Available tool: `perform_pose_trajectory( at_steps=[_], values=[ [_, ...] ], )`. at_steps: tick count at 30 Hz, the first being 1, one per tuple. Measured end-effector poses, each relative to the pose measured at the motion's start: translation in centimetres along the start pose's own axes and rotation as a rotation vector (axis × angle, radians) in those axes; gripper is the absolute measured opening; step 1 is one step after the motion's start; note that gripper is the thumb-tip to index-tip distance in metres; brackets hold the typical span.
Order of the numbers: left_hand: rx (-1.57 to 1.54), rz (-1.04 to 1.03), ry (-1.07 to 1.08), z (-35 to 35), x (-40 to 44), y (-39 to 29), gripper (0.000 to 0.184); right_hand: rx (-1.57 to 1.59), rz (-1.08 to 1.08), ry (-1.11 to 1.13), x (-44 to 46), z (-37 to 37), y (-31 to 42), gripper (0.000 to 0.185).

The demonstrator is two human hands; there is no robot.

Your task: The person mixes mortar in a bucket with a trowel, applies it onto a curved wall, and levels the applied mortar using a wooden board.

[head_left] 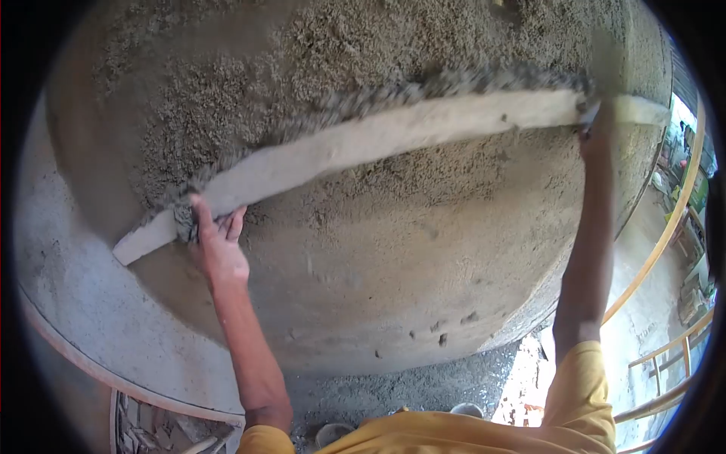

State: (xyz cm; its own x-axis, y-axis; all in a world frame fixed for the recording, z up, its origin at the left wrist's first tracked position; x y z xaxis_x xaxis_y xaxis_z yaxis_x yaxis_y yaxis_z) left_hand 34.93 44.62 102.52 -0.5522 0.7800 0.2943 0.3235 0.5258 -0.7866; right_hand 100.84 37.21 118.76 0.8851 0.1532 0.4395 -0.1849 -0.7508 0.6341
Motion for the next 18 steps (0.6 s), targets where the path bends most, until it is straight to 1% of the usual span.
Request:
perform_pose_trajectory(
  at_steps=[1,3,5,6,7,9,10,11,13,15,16,18],
  values=[
    [-0.041,-0.030,-0.019,-3.3,-1.5,-2.1,0.070,-0.070,0.081,-0.004,2.7,-0.2,-0.3,0.049],
    [-0.040,0.046,0.058,-7.2,-2.3,-3.4,0.069,-0.043,0.042,0.214,10.5,-0.4,0.7,0.047],
    [-0.026,0.079,0.105,-6.8,-2.2,-3.7,0.068,-0.104,0.153,0.349,11.8,0.1,0.1,0.046],
    [-0.008,0.072,0.121,-6.3,-2.2,-3.6,0.068,-0.129,0.211,0.414,10.6,-0.4,0.7,0.045],
    [0.009,0.063,0.148,-6.2,-2.3,-3.2,0.068,-0.103,0.173,0.390,9.0,0.5,-0.1,0.045],
    [-0.020,0.078,0.023,-2.7,-0.2,-1.2,0.067,-0.031,-0.008,0.260,3.1,0.4,0.8,0.049],
    [-0.029,0.083,-0.044,-0.7,0.7,-0.9,0.067,0.010,-0.169,0.161,0.5,0.1,0.5,0.053],
    [0.001,0.059,-0.041,0.5,0.9,-1.5,0.066,-0.026,-0.211,0.098,-1.7,-0.1,0.1,0.058],
    [0.039,0.013,-0.050,1.2,0.9,-1.8,0.064,-0.007,-0.183,-0.008,0.0,-0.6,-0.3,0.063],
    [-0.008,-0.070,-0.042,-2.7,0.6,-3.9,0.067,0.007,-0.131,-0.073,2.8,-1.4,-0.2,0.065],
    [-0.018,-0.101,-0.041,-4.9,0.2,-5.2,0.068,0.000,-0.056,-0.016,6.2,-1.9,0.3,0.064],
    [-0.095,0.055,0.071,-9.4,-1.1,-7.9,0.070,0.006,0.075,0.223,13.1,-2.4,1.2,0.062]
  ],
)
Point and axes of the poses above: each hand's wrist, its own x-axis towards the middle knuckle, its own z-axis out of the back of the hand, y = z × x, the point moved 4 cm from there along x, towards the middle knuckle, and after that the axes turned 8 degrees about x, right-handed, at the moved point
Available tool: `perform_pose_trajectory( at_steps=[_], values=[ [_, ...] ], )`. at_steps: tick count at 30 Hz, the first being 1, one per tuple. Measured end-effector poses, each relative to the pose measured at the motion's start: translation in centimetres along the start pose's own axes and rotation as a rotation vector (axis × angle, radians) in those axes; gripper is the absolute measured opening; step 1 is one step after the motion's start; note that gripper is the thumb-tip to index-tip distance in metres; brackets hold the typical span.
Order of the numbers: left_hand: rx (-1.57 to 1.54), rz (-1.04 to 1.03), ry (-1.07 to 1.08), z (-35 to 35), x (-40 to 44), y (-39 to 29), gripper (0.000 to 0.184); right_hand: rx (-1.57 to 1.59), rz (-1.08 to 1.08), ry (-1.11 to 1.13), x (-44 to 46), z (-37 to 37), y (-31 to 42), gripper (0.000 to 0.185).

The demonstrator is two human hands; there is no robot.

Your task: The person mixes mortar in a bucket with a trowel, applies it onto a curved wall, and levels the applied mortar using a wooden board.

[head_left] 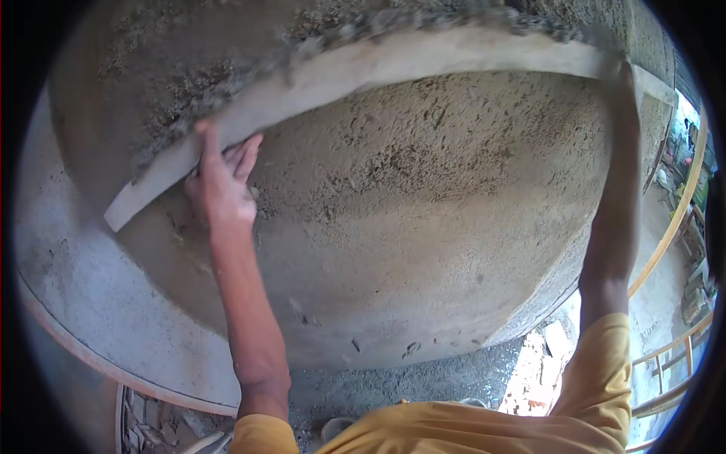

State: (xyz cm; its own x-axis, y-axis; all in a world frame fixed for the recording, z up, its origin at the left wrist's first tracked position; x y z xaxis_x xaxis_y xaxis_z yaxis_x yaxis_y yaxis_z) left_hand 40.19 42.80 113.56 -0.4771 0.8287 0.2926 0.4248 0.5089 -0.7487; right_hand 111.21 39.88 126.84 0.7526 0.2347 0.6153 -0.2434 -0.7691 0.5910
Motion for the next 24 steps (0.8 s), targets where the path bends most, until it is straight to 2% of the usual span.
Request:
perform_pose_trajectory(
  at_steps=[2,4,6,7,9,11,13,15,17,19,24],
  values=[
    [0.039,-0.038,0.040,-1.5,-0.3,-0.1,0.072,-0.042,0.141,0.230,5.4,1.8,-0.6,0.061],
    [0.069,-0.112,0.034,-1.1,-0.3,-0.2,0.075,-0.258,0.279,0.278,7.2,2.7,-0.8,0.060],
    [0.108,-0.230,-0.028,1.6,0.3,0.1,0.078,-0.135,0.095,0.135,0.4,0.9,-0.6,0.065],
    [0.096,-0.031,-0.047,3.7,1.4,0.5,0.080,-0.056,-0.055,0.035,-3.6,-0.3,-0.3,0.068],
    [0.129,-0.070,-0.057,7.7,2.9,0.6,0.082,0.005,-0.261,-0.116,-8.9,-1.8,0.5,0.073],
    [0.136,-0.159,-0.035,7.0,3.7,0.1,0.083,-0.002,-0.262,-0.161,-9.3,-2.8,1.6,0.075],
    [0.127,-0.268,-0.022,4.0,4.5,-1.6,0.083,-0.024,-0.084,-0.086,-5.0,-3.6,1.8,0.071],
    [0.073,-0.255,0.089,-0.1,4.8,-3.6,0.083,-0.066,0.166,0.104,1.0,-3.5,2.6,0.066],
    [0.038,-0.211,0.066,-2.6,3.3,-4.1,0.083,-0.047,0.311,0.298,4.4,-2.7,3.8,0.061],
    [0.044,-0.171,0.038,-1.8,2.9,-4.3,0.082,-0.229,0.445,0.281,3.5,-2.7,3.0,0.061],
    [0.131,-0.188,-0.021,5.1,4.6,-2.0,0.081,0.072,-0.177,-0.032,-8.9,-5.2,3.6,0.069]
  ],
)
Point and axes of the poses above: each hand's wrist, its own x-axis towards the middle knuckle, its own z-axis out of the back of the hand, y = z × x, the point moved 4 cm from there along x, towards the middle knuckle, and after that the axes turned 8 degrees about x, right-handed, at the moved point
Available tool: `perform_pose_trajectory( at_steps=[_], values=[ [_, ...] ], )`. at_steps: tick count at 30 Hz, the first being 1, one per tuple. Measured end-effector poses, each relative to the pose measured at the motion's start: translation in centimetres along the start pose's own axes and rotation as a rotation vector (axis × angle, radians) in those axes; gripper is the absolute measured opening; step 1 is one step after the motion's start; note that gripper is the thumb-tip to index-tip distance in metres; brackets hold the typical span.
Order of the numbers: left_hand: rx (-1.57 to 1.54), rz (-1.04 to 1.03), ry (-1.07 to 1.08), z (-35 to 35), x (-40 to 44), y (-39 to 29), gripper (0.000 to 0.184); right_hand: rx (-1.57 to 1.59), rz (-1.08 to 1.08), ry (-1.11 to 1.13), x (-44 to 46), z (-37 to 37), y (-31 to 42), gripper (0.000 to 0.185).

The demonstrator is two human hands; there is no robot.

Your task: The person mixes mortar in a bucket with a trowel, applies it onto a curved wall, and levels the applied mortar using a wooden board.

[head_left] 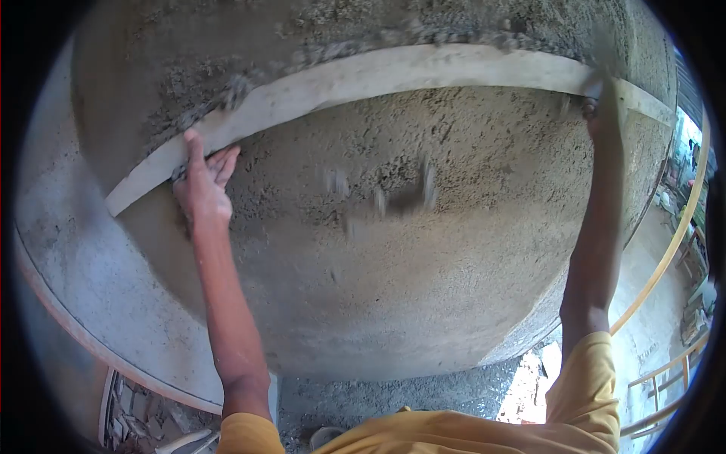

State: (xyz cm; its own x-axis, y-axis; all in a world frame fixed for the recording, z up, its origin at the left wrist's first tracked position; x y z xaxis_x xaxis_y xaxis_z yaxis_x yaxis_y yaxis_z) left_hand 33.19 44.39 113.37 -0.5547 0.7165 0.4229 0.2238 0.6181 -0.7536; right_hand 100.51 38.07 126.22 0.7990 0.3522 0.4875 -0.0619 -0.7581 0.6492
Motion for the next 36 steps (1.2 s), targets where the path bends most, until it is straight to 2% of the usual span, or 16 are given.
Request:
perform_pose_trajectory(
  at_steps=[1,3,7,9,12,15,16,18,20,21,24,29,30,31,33,36],
  values=[
    [0.060,-0.045,-0.005,0.8,1.2,0.4,0.079,0.036,-0.084,-0.041,-2.6,-0.5,0.2,0.072],
    [0.039,-0.115,0.051,-2.5,2.0,-2.1,0.074,-0.031,0.171,0.030,3.7,-0.8,1.2,0.075],
    [-0.146,-0.119,0.067,-9.5,3.2,-6.1,0.063,-0.914,1.443,0.335,18.4,0.8,4.5,0.068],
    [-0.137,-0.114,0.062,-10.1,2.4,-6.7,0.061,-0.855,1.320,0.426,17.6,0.6,4.6,0.069],
    [-0.065,-0.028,0.022,-7.0,2.3,-5.0,0.062,-0.253,0.488,0.247,12.8,0.9,2.5,0.066],
    [-0.022,-0.006,-0.069,-2.7,1.6,-2.7,0.067,0.004,0.021,0.107,3.4,-1.1,2.4,0.063],
    [-0.008,-0.031,0.009,-2.8,2.6,-2.5,0.069,-0.015,-0.013,0.110,1.9,-1.6,3.2,0.062],
    [0.027,-0.087,0.148,-3.1,5.0,-3.0,0.072,-0.385,0.364,0.083,4.6,-1.6,4.2,0.059],
    [0.013,-0.134,0.178,-7.5,5.5,-7.7,0.078,-1.200,1.006,0.087,13.2,-2.4,4.1,0.057],
    [0.008,-0.145,0.209,-9.5,6.0,-9.6,0.082,-1.022,1.119,0.173,16.2,-2.6,5.2,0.056],
    [-0.039,-0.113,0.146,-11.4,6.5,-10.9,0.080,-0.393,0.658,0.309,18.0,-4.5,5.7,0.056],
    [-0.056,-0.068,0.100,-5.5,5.3,-7.6,0.068,0.065,0.176,0.029,7.2,-4.0,3.2,0.062],
    [0.059,-0.207,0.044,-2.9,7.3,-5.8,0.064,0.120,0.146,-0.019,5.4,-4.1,2.9,0.064],
    [-0.011,-0.054,0.094,-2.9,5.9,-6.1,0.063,0.088,0.116,-0.005,5.0,-3.8,3.2,0.060],
    [0.013,-0.109,0.103,-5.5,5.8,-7.6,0.064,0.064,0.074,0.046,6.0,-5.0,4.8,0.059],
    [-0.042,-0.148,0.190,-11.1,7.6,-11.3,0.077,-0.285,0.414,0.215,15.7,-6.5,8.7,0.059]
  ],
)
Point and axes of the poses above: each hand's wrist, its own x-axis towards the middle knuckle, its own z-axis out of the back of the hand, y = z × x, the point moved 4 cm from there along x, towards the middle knuckle, and after that the axes turned 8 degrees about x, right-handed, at the moved point
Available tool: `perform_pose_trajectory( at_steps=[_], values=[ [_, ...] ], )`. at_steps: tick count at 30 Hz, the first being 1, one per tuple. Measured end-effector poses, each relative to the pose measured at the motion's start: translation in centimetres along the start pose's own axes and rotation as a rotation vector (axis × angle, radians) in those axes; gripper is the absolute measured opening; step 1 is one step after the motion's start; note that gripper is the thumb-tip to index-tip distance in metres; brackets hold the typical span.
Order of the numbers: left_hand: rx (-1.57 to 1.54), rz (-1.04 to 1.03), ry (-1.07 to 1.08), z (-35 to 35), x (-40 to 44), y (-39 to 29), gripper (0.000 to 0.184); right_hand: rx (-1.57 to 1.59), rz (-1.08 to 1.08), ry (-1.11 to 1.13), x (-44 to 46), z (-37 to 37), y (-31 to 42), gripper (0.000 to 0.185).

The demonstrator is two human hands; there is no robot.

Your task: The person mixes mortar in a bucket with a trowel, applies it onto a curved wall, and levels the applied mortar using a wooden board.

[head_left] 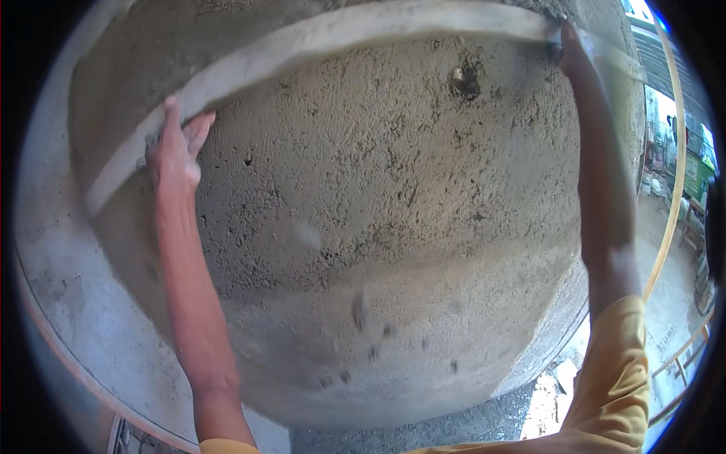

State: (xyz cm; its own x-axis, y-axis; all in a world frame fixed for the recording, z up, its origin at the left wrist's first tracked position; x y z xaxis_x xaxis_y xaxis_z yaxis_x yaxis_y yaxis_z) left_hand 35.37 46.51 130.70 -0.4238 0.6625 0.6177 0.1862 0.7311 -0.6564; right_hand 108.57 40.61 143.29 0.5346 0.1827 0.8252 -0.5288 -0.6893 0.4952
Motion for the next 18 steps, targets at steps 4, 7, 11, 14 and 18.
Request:
perform_pose_trajectory(
  at_steps=[4,7,11,14,18],
  values=[
    [-0.028,-0.038,-0.001,-3.1,-0.4,-2.6,0.073,0.034,0.059,0.107,3.5,0.9,0.7,0.055],
    [0.022,0.023,-0.056,-0.9,-1.8,-1.0,0.071,0.110,-0.132,0.045,-2.4,-0.2,1.3,0.050],
    [0.099,0.021,-0.060,4.4,-2.3,1.9,0.065,0.218,-0.199,-0.040,-4.8,-1.5,2.3,0.047],
    [-0.095,-0.085,-0.033,0.6,1.5,0.3,0.059,0.364,-0.232,-0.056,-1.7,-1.8,5.8,0.043],
    [-0.020,-0.054,0.033,-5.3,2.6,-4.3,0.062,0.485,0.027,0.050,11.2,-0.6,3.5,0.032]
  ],
)
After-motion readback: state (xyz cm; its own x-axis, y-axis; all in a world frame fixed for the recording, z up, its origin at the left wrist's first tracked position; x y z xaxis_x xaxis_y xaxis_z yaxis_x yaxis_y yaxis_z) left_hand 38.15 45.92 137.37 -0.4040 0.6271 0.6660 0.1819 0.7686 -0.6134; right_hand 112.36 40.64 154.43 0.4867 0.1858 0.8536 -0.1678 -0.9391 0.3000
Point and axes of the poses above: each hand's wrist, its own x-axis towards the middle knuckle, its own z-axis out of the back of the hand, y = z × x, the point moved 4 cm from there along x, towards the middle knuckle, and after that the axes turned 8 degrees about x, right-handed, at the moved point
